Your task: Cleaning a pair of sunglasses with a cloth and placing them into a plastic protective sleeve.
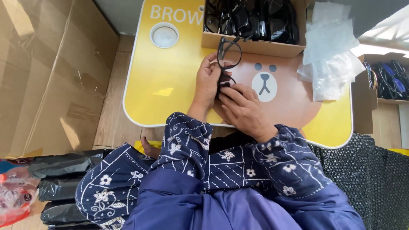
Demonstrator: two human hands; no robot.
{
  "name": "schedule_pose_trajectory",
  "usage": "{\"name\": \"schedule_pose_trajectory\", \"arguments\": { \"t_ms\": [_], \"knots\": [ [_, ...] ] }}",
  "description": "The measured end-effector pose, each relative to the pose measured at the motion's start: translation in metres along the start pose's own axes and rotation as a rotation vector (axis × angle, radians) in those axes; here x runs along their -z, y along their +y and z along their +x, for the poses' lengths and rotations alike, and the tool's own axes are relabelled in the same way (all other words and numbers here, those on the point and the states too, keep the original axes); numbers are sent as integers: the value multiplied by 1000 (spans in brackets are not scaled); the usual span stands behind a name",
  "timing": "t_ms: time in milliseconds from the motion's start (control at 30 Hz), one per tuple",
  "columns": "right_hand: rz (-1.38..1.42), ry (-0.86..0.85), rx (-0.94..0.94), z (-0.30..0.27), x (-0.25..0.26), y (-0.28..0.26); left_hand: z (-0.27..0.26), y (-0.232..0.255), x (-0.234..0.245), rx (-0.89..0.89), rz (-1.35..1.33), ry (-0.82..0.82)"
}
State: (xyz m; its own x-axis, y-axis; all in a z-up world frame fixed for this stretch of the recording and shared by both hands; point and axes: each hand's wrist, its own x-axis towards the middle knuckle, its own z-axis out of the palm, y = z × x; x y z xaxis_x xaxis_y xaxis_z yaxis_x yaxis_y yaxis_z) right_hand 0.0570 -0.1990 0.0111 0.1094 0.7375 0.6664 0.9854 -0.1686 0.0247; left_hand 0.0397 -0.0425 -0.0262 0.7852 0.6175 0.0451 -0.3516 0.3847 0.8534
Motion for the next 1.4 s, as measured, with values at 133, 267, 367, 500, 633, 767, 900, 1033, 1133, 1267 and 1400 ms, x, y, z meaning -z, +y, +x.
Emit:
{"name": "schedule_pose_trajectory", "arguments": {
  "t_ms": [133, 267, 367, 500, 633, 767, 900, 1033, 1133, 1267, 1400],
  "knots": [
    [50, -19, -7, -21, -8, 24, 5, -11, 4, -4, 40, 6],
    [116, -19, -128, -19, 1, 61, 6, -10, 3, 20, 36, 24],
    [90, -45, -175, -11, 9, 80, 3, -4, 1, 69, 64, 10],
    [40, -78, -253, -14, 10, 103, 1, 13, -9, 124, 155, -39],
    [94, -94, -330, -19, 23, 116, 4, 23, -17, 228, 472, -166],
    [124, -68, -396, -29, 29, 132, 22, 21, -30, 266, 814, -359],
    [57, -5, -418, -31, 37, 146, 40, 25, -58, 236, 1003, -487],
    [-140, 83, -429, -43, 44, 166, 42, 22, -67, -1, 957, -575],
    [-210, 92, -507, -43, 45, 172, 43, 14, -63, -24, 889, -496],
    [-238, -70, -658, -41, 40, 162, 35, 18, -61, -68, 847, -474],
    [-244, -141, -699, -50, 28, 172, 39, 23, -63, -151, 812, -443]
  ]
}}
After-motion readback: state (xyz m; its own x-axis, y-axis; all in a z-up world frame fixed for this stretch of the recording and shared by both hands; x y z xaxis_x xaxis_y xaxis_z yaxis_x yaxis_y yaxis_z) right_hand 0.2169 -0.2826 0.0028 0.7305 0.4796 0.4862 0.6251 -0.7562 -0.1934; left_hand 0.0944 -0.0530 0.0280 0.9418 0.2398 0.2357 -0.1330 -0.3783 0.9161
